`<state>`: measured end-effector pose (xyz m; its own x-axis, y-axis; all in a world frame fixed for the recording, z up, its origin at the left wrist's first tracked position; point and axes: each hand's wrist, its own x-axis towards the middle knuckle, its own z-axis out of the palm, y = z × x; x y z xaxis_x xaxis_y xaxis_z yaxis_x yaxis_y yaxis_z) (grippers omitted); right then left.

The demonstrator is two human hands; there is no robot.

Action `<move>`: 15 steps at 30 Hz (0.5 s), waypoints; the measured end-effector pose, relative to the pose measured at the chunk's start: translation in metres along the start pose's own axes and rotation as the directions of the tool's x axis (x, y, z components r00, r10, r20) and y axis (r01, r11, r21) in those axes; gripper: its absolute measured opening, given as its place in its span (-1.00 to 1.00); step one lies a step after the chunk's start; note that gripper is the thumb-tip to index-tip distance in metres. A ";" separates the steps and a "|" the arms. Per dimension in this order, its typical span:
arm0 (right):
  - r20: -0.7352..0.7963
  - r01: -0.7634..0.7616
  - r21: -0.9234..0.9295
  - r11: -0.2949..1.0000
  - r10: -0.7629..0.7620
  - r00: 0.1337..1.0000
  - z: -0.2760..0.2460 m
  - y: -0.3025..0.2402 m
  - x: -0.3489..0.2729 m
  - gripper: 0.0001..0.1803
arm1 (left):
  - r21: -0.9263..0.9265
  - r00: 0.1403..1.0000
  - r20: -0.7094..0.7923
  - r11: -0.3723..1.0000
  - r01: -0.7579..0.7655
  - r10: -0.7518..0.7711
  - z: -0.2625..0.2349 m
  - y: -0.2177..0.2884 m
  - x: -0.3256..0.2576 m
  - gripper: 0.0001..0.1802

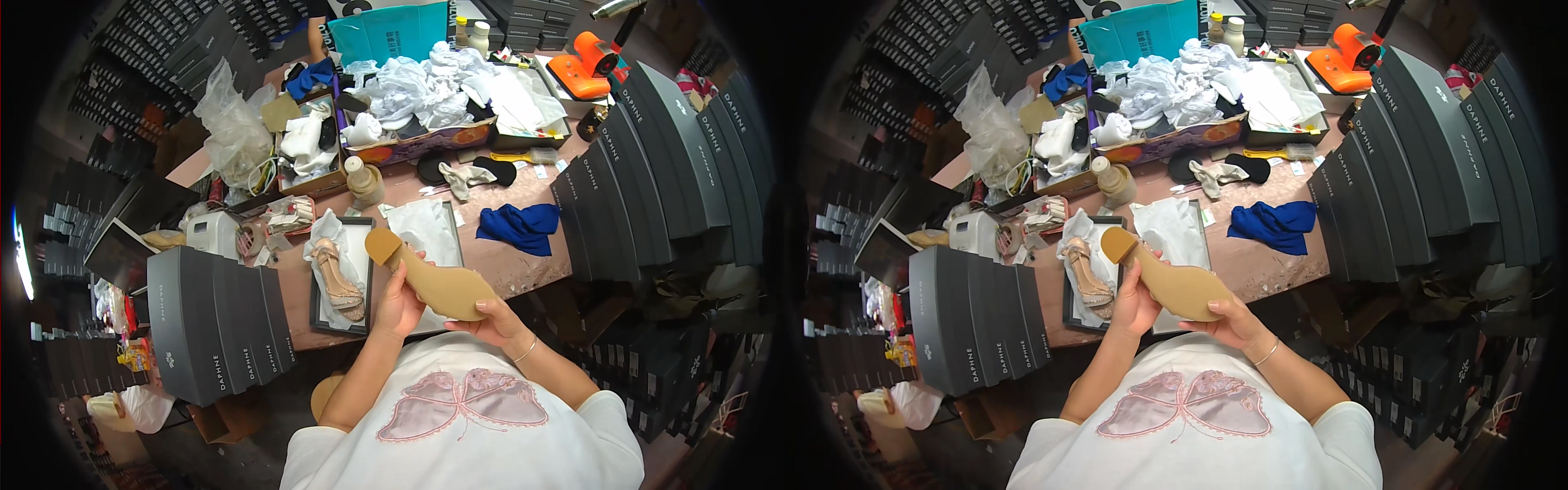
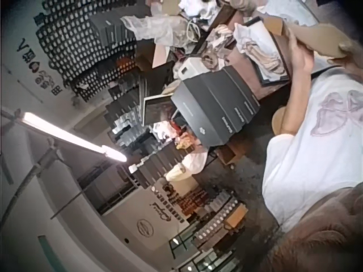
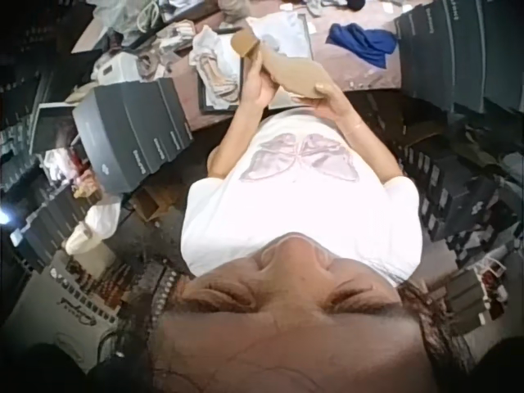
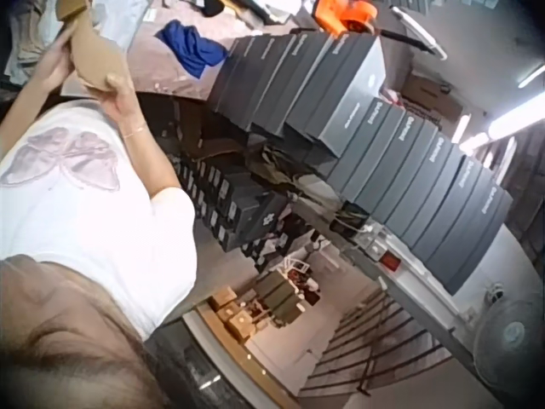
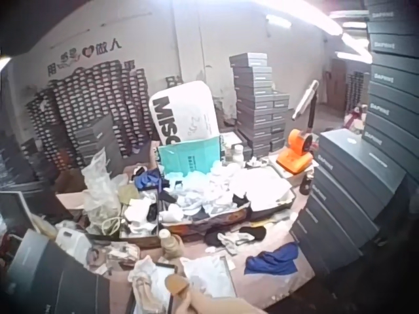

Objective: Packing shoes into boxes with tissue paper.

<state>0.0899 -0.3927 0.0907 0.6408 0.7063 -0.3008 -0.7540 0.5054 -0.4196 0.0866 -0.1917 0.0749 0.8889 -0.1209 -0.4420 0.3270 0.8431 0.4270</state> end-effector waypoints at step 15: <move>0.110 -0.220 -0.094 0.971 0.230 0.967 -0.025 0.004 0.002 -0.21 | 0.098 0.988 -0.047 0.985 -0.139 0.145 0.004 -0.014 0.002 -0.43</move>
<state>0.0916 -0.4017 0.0671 0.4303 0.8537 -0.2934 -0.8598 0.2886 -0.4212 0.0852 -0.2061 0.0706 0.9108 0.0268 -0.4119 0.2297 0.7960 0.5600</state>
